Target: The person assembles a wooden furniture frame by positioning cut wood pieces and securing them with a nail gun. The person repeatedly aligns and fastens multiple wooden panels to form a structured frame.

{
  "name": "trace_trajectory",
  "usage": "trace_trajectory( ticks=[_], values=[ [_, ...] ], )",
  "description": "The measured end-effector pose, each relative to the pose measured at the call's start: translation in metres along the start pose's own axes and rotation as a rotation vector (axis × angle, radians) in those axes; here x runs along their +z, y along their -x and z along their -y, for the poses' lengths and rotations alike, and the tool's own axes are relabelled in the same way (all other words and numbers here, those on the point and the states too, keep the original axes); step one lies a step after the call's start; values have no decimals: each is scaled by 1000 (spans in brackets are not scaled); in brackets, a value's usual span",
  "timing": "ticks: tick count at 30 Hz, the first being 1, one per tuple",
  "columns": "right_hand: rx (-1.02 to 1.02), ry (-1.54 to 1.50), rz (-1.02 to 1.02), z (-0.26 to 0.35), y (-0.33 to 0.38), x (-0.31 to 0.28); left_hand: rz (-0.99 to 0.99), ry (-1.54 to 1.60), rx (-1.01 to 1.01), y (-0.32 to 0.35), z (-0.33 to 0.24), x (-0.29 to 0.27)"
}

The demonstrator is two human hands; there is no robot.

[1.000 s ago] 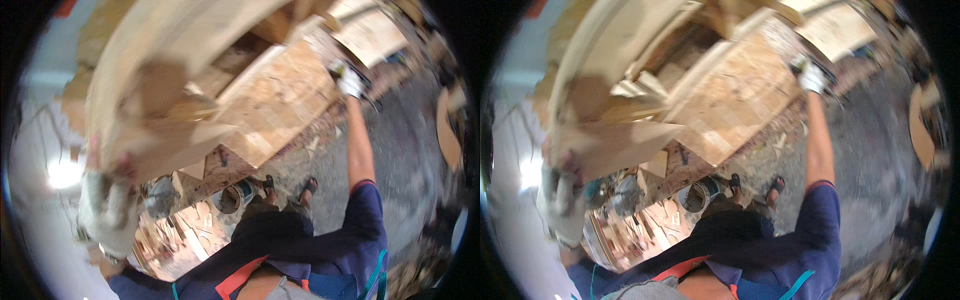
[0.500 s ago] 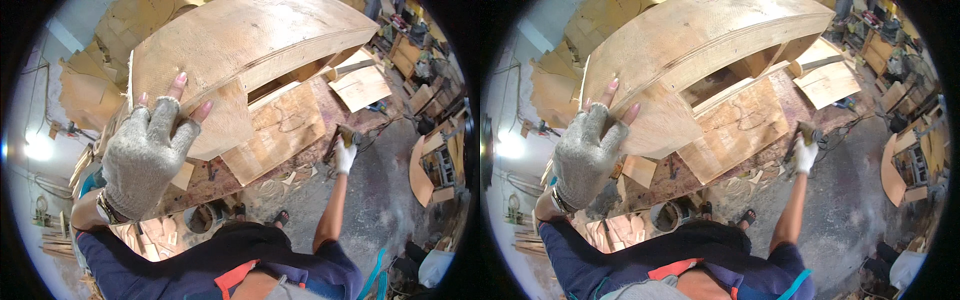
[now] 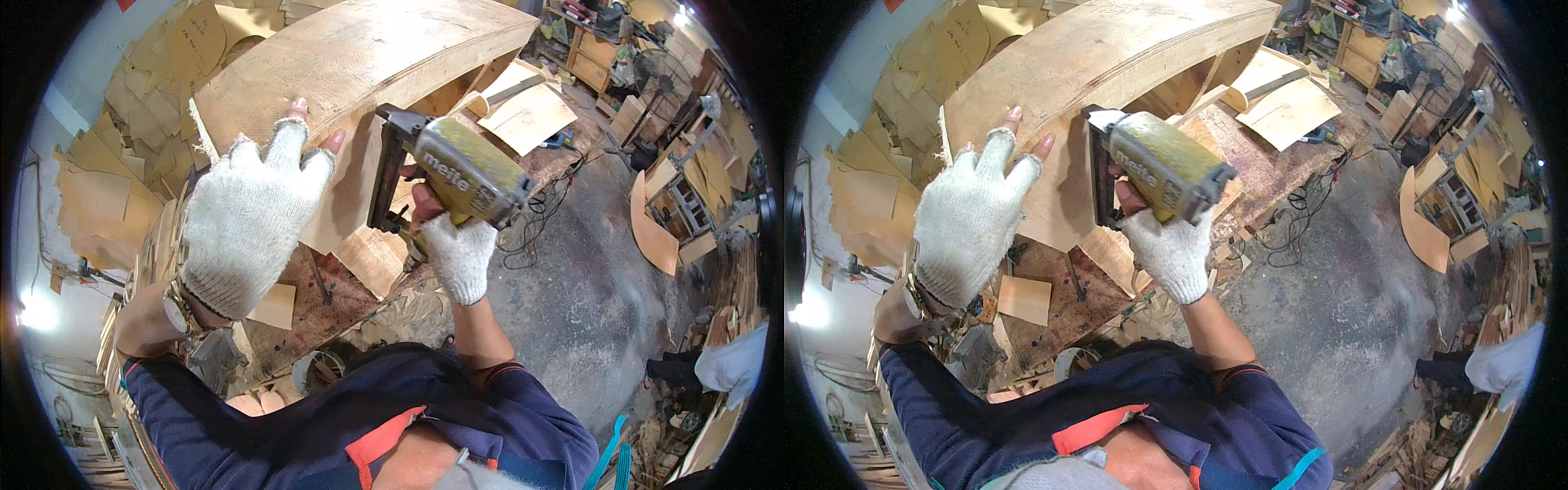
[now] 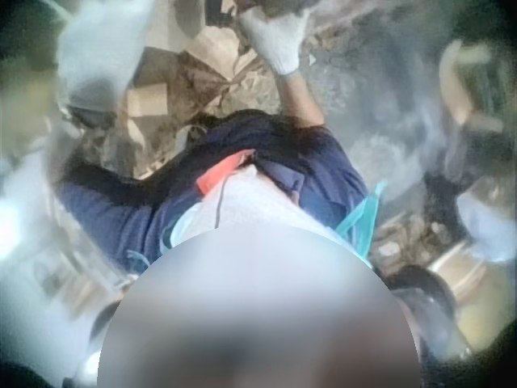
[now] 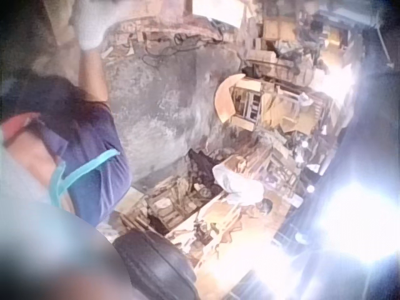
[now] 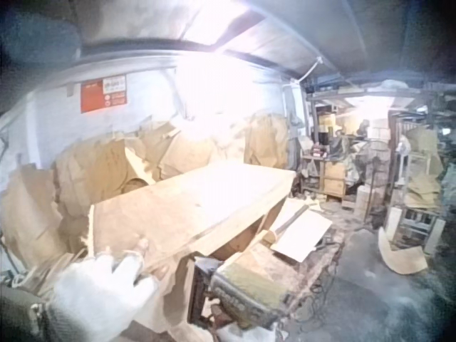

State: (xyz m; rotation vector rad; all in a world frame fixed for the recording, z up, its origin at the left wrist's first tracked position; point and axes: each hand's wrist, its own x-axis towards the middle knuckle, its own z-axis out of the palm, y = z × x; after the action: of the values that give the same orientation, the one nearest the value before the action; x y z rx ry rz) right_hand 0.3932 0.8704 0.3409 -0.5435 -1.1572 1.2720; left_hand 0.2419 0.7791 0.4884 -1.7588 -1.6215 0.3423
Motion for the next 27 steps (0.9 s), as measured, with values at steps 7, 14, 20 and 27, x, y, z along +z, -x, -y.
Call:
trace_trajectory(
  ticks=[7,14,20,27],
  values=[
    [8,215,10,4,9,12,-4,5,8,2,2,-1],
    [60,72,14,8,26,36,-406,132,-23,15,16,20],
    [101,210,-5,3,41,37,-684,693,-371,30,15,70],
    [101,182,106,12,66,57,-791,768,-184,32,19,103]
  ],
)
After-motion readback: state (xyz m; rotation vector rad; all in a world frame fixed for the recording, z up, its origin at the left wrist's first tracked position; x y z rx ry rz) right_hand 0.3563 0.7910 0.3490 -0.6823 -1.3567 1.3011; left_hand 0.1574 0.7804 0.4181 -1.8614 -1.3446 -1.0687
